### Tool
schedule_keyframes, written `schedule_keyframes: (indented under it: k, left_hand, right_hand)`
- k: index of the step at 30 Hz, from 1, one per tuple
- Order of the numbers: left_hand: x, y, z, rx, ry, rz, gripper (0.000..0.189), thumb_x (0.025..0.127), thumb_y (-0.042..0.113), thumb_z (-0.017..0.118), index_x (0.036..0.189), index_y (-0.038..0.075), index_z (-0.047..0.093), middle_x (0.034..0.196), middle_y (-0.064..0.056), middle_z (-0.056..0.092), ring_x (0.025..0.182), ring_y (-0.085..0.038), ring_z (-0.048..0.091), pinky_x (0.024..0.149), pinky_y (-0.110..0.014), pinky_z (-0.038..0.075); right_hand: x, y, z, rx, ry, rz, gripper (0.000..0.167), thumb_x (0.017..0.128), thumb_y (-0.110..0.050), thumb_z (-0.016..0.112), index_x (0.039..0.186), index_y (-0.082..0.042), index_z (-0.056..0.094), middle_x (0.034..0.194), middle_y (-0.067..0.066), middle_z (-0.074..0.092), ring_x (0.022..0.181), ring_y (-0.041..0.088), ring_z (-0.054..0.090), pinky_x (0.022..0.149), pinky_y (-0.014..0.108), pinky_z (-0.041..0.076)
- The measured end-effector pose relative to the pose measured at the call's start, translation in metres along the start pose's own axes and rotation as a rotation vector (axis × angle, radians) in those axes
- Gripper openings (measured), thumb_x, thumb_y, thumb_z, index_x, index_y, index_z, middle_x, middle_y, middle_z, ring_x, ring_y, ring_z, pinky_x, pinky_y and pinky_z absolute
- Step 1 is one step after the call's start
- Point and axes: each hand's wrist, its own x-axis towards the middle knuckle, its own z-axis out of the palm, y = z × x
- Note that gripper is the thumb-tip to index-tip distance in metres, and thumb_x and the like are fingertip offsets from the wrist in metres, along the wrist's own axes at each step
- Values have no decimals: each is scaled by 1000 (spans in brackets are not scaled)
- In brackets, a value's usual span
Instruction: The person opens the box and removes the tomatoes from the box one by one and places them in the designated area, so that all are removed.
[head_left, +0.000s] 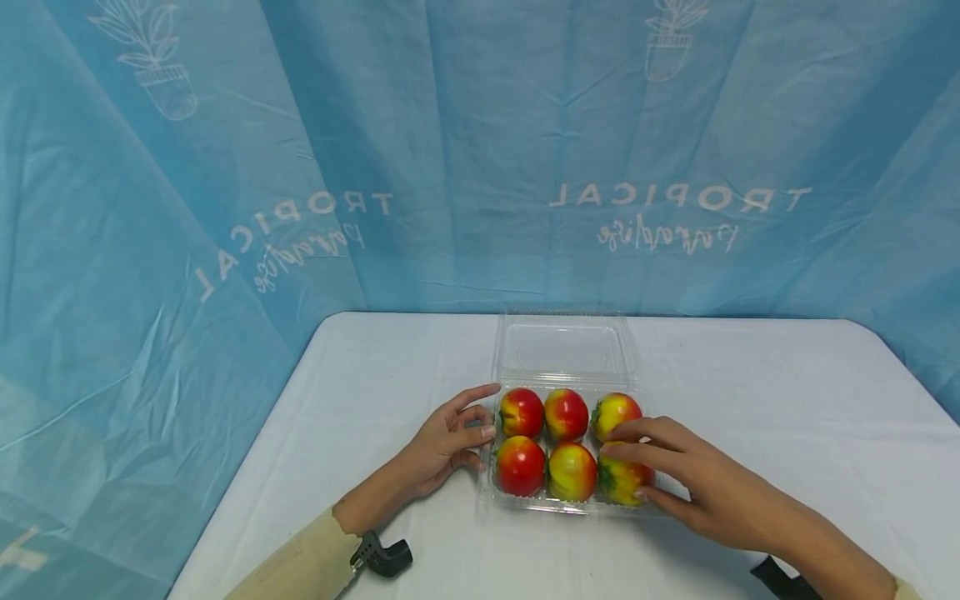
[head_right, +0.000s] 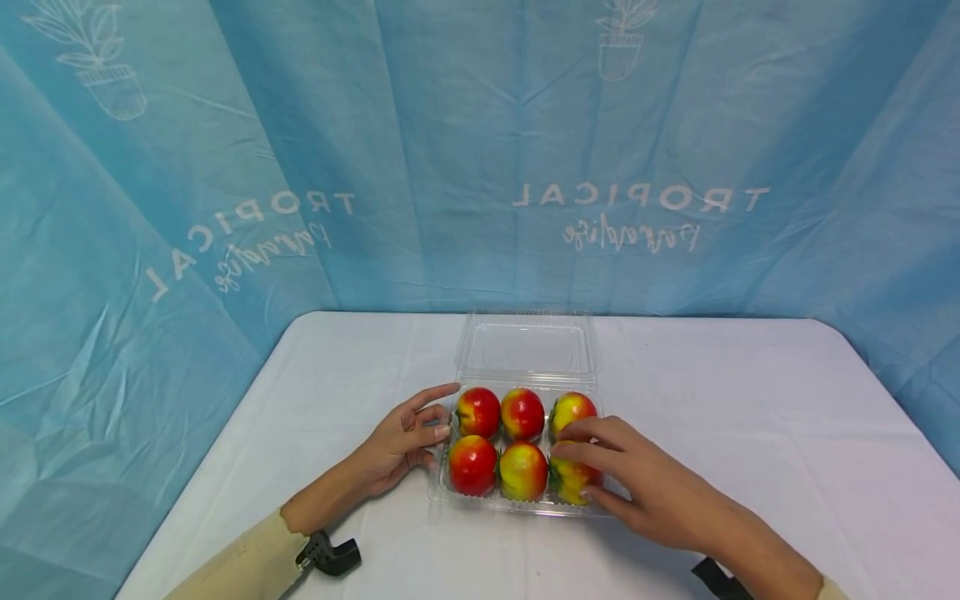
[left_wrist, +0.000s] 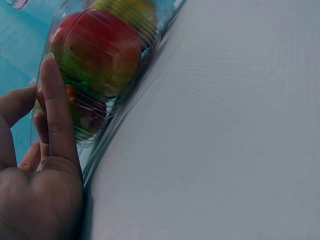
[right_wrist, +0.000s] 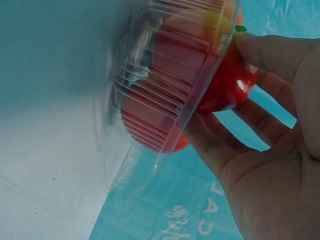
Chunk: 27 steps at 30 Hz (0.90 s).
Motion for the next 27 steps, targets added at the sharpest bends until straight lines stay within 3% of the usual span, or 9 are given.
schedule_keyframes:
  k: [9,18,27]
  left_hand:
    - [-1,1,1,-4,-3,0,71,103,3,66,165,9,32,109,-3,57,83,-11,65,66,-27,65]
    - [-1,0,0,-5,-5,1,71,103,2,66,165,8,32,108,-3,58,81,-11,65,66,-27,65]
    - [-1,2,1,-8,-5,-2,69,103,4,67,164,12,35,108,-3,58,82,-11,65,66,-27,65]
  right_hand:
    - [-2,1,-7,38,16,-23,71,86,-5,87,146,-34,61,150,-5,53,130,14,54,97,20,58]
    - [-5,5,-16,82,46,44,66,89,-9,86,144,-36,62,150,-9,54,133,13,55,99,18,56]
    - [-6,21,-20,209,125,22,69,88,1,84,149,-23,61,149,-1,58,135,10,55,101,14,52]
